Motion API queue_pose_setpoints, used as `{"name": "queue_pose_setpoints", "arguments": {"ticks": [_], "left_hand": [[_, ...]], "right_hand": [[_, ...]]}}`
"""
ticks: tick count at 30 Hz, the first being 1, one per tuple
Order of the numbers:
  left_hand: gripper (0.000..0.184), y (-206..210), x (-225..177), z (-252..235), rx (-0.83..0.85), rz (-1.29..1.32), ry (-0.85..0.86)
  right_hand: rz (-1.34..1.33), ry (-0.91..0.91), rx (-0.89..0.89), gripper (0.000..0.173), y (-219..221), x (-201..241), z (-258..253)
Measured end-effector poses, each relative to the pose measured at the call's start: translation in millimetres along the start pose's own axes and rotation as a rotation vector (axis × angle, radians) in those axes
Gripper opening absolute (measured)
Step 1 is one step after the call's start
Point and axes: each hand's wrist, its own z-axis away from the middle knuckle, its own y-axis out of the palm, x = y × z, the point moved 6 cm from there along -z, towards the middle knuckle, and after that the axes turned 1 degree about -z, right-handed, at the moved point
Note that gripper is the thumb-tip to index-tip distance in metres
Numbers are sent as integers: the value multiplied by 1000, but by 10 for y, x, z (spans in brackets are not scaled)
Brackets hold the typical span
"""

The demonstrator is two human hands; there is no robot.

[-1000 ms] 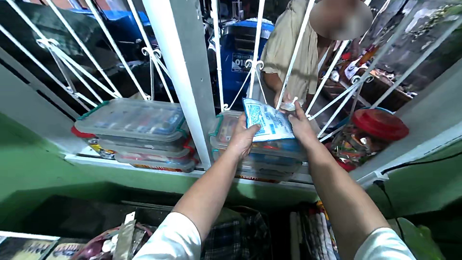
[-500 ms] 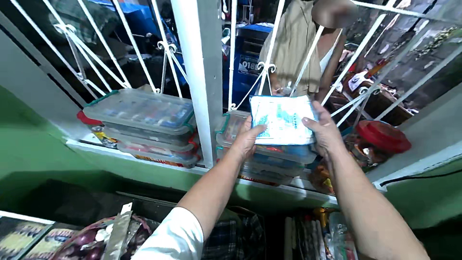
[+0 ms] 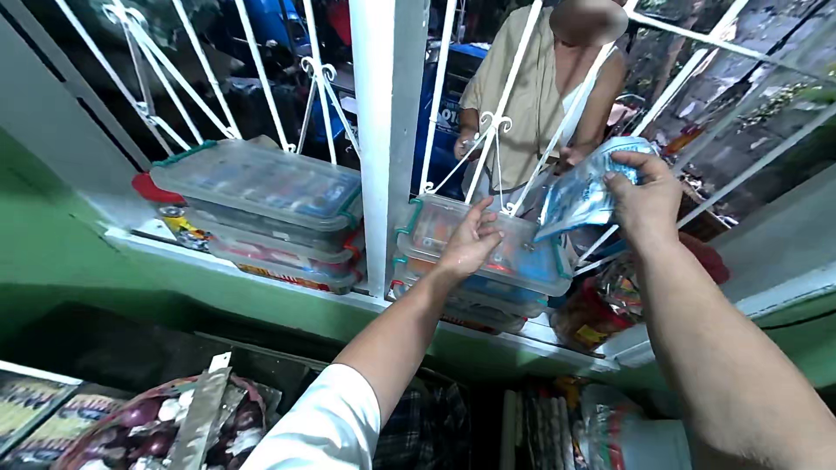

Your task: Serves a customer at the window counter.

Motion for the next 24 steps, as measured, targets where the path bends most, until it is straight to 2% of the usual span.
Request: {"name": "queue_pose_setpoints", "arguments": {"ticks": [4, 9, 12, 16, 18, 20, 21, 24], "left_hand": [[71, -2, -18, 22, 4, -66, 3], [68, -2, -18, -1, 21, -94, -5], [68, -5, -21, 2, 20, -104, -10], [67, 20, -38, -10, 15, -69, -12], [66, 23, -32, 5, 3, -76, -22], [63, 34, -37, 32, -7, -126, -22], [62, 38, -37, 42, -8, -170, -18], [60, 50, 25, 25, -11, -279, -4]], "right_hand": [[-3, 21, -49, 38, 133, -92, -21], [-104, -65, -172, 38, 168, -213, -76], [-145, -92, -129, 43, 185, -228, -35], [185, -29, -41, 61, 109, -82, 202], [346, -75, 9, 59, 160, 21, 425], [426, -142, 150, 40, 371, 21, 619], [464, -130, 279, 36, 535, -60, 680], [491, 76, 681, 40, 947, -401, 816]]}}
